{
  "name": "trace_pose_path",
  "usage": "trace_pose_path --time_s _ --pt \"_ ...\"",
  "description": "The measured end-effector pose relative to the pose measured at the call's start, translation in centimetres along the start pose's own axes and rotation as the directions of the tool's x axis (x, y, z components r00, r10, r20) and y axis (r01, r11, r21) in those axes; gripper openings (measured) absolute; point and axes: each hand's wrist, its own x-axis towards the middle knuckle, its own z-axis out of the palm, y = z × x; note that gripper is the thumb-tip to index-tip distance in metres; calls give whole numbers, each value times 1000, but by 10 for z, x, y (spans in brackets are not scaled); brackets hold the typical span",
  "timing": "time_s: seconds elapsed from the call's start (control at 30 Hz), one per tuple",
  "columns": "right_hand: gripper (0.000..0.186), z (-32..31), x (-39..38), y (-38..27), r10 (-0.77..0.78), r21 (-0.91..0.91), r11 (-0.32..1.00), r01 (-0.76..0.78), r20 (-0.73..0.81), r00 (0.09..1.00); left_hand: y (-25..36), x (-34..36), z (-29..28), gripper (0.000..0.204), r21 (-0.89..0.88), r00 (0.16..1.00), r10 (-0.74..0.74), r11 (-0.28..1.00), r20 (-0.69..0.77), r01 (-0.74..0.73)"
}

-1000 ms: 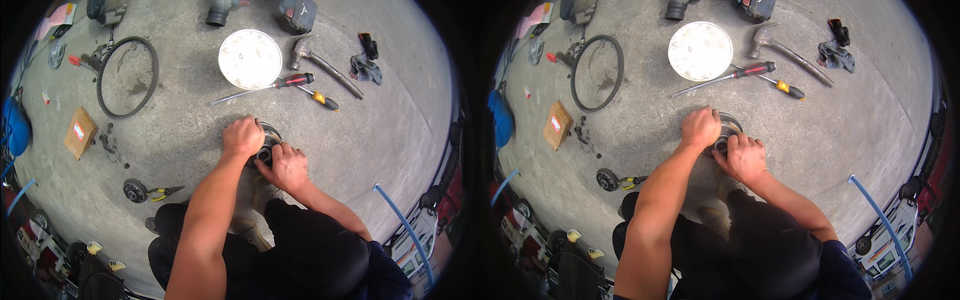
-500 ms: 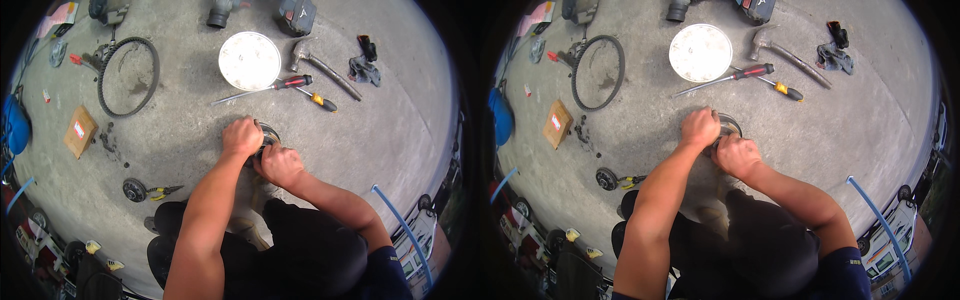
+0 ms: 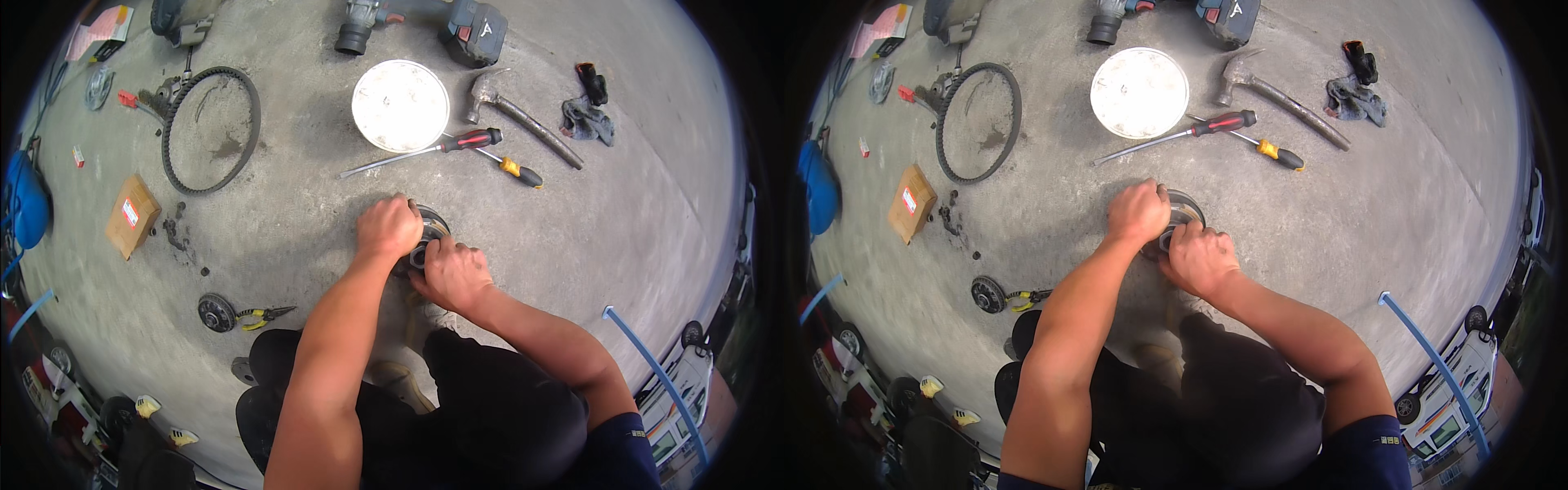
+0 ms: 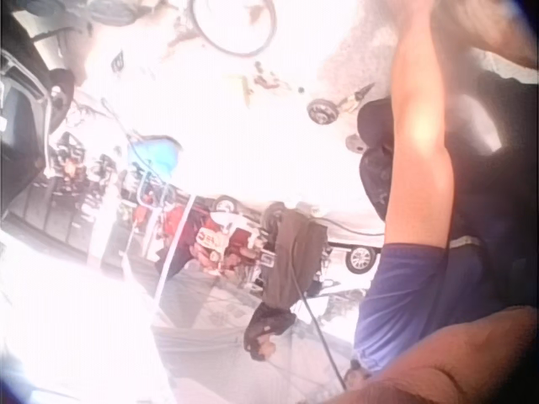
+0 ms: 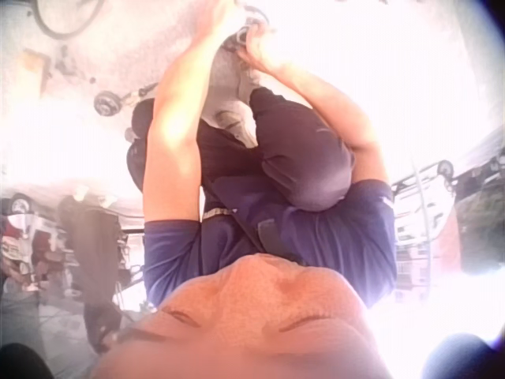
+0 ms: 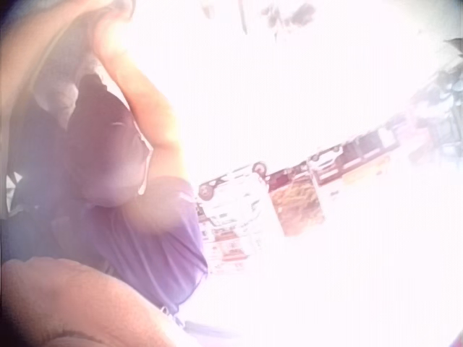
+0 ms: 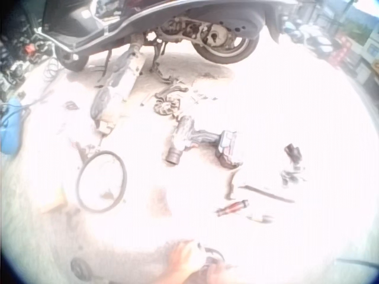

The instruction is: The person disassembles a scooter clutch assembly on the floor, uses a power drill to remove a bolt, wipes the clutch bell and other parts with a cloth, and handles a drive belt. The person then retrieves a screwdriver from a tool cabinet and returns to the scooter.

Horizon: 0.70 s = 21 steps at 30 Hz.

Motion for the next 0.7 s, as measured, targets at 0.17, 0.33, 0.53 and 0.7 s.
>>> trace_pose_path --time_s 0.17,0.33,0.53,0.7 --pt "45 3 11 7 -197 -202 962 182 -54 979 -1 3 2 35 15 1000 -5 1000 11 4" --pt "43 8 19 9 -262 -194 950 245 -64 963 -1 5 4 36 -3 1000 -22 1000 18 22" --pt "34 13 15 10 -250 -168 959 228 -121 961 0 3 2 36 9 1000 7 1000 1 -7" --pt "46 19 13 8 -193 -154 972 180 -77 978 0 1 2 36 18 1000 12 1000 -4 -12"
